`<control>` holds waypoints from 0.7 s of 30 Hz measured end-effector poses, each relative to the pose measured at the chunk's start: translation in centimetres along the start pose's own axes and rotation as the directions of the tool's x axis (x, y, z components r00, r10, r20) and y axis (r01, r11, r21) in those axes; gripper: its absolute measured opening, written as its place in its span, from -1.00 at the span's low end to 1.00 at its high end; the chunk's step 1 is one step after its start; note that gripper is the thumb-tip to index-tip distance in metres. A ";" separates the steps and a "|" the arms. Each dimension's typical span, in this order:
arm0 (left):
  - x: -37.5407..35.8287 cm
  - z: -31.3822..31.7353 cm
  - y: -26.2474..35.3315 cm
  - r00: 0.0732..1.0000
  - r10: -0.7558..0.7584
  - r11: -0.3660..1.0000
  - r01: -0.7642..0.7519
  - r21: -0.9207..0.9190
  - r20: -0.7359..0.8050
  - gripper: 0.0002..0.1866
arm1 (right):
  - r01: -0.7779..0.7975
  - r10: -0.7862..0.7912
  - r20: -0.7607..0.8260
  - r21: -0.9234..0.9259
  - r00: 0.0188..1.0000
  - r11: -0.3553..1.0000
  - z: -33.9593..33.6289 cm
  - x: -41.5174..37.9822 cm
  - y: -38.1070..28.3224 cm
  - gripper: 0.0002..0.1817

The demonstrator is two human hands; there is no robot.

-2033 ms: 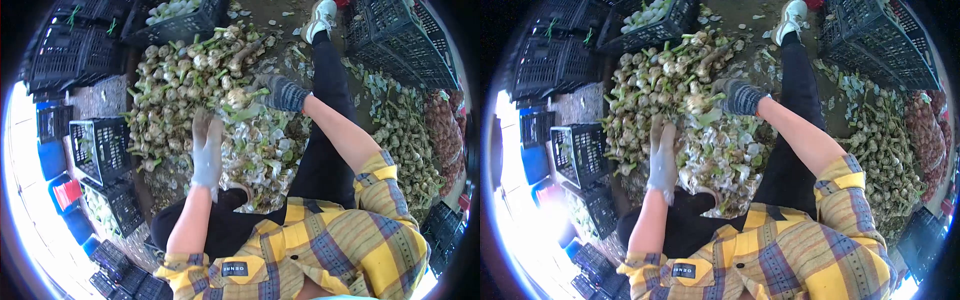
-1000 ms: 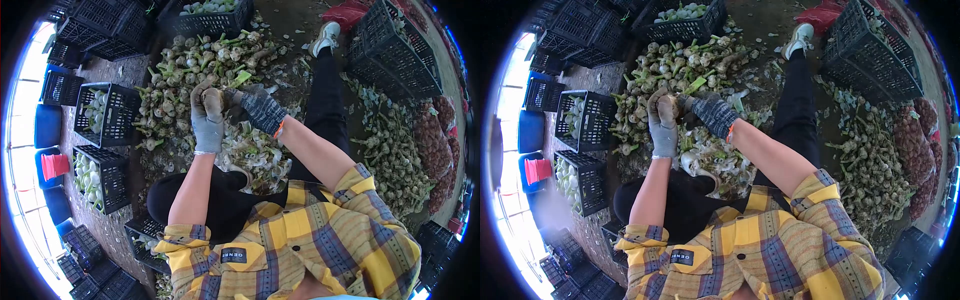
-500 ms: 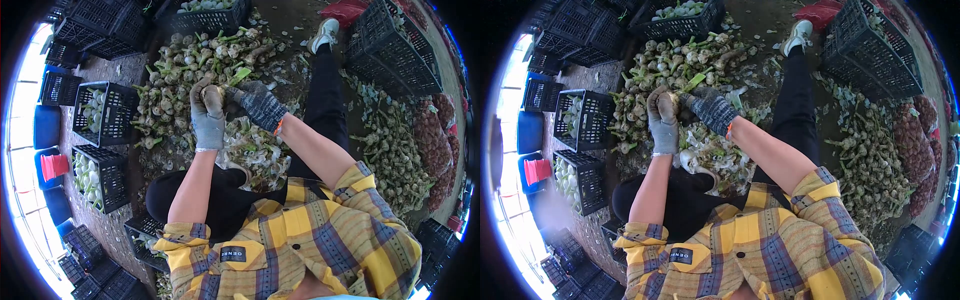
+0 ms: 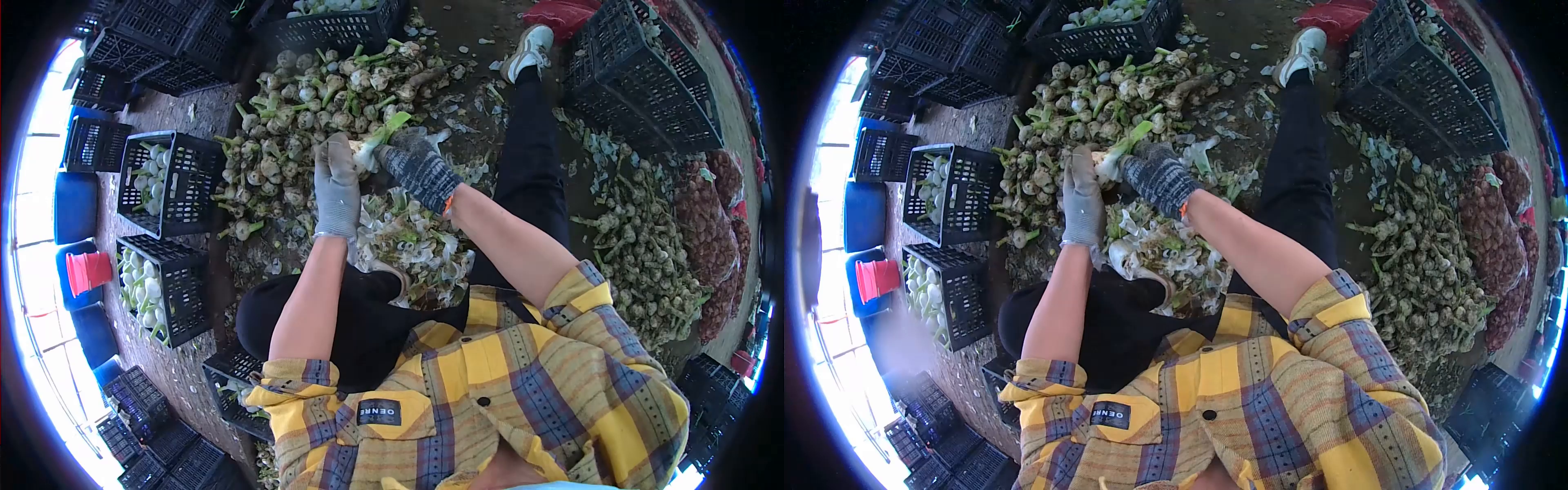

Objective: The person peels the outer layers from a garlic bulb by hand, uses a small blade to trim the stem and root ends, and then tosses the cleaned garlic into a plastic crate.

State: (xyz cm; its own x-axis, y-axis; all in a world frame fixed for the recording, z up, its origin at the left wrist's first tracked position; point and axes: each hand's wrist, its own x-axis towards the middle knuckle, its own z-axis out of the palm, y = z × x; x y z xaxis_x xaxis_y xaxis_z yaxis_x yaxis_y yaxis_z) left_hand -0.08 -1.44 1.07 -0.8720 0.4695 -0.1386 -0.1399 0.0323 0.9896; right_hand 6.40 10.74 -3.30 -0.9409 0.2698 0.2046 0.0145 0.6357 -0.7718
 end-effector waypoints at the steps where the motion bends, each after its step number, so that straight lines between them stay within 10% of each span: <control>1: -0.3 -0.1 0.0 0.998 0.046 0.998 -0.049 0.044 0.052 -0.46 | 0.064 -0.053 0.064 -0.189 0.997 0.980 -0.7 0.1 -0.2 -0.84; 2: -0.4 -0.1 -0.1 0.990 0.090 0.991 -0.099 0.085 0.106 -0.46 | 0.136 -0.092 0.137 -0.368 0.986 0.920 -1.3 0.2 -0.4 -0.83; 5: 0.1 -0.1 -1.4 0.907 0.378 0.853 -0.419 0.311 0.185 -0.35 | -0.433 0.406 0.166 0.488 0.899 0.758 -2.7 -0.5 -2.8 -0.77; 6: 0.1 0.3 -1.1 0.879 0.436 0.842 -0.474 0.257 0.195 -0.32 | -0.388 0.365 0.138 0.439 0.921 0.810 -2.7 -0.5 -2.4 -0.77; 10: -0.2 0.3 1.1 0.990 -0.113 0.991 0.118 -0.057 0.078 -0.43 | -0.282 0.342 -0.198 0.278 0.919 0.918 -1.6 -0.6 -2.8 -0.73; 13: 0.6 -1.2 1.4 0.799 -0.416 0.785 0.557 -0.271 0.434 -0.51 | -0.334 0.427 -0.120 0.449 0.897 0.828 -1.8 -0.5 -2.8 -0.73; 17: 0.5 -0.3 -0.5 0.975 -0.202 0.978 0.206 -0.035 0.095 -0.53 | -0.344 0.418 -0.130 0.381 0.899 0.858 -1.3 -0.1 -1.9 -0.73; 20: 0.2 1.2 -2.7 0.964 0.251 0.966 -0.255 -0.034 -0.083 -0.54 | -0.313 0.396 -0.166 0.378 0.903 0.871 -0.7 0.1 -1.8 -0.75; 21: 0.2 0.9 -2.3 0.994 0.108 0.987 -0.110 -0.116 -0.020 -0.55 | -0.275 0.393 -0.178 0.464 0.902 0.842 -0.6 0.0 -1.9 -0.76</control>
State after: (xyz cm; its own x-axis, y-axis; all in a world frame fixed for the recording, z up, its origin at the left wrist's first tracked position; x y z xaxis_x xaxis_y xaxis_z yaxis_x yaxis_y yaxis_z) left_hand 0.45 -0.60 -1.17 -0.8914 0.4522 -0.0317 -0.0972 -0.1222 0.9877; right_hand 6.54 9.95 -1.47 -0.7830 0.6219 -0.0113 0.1137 0.1252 -0.9856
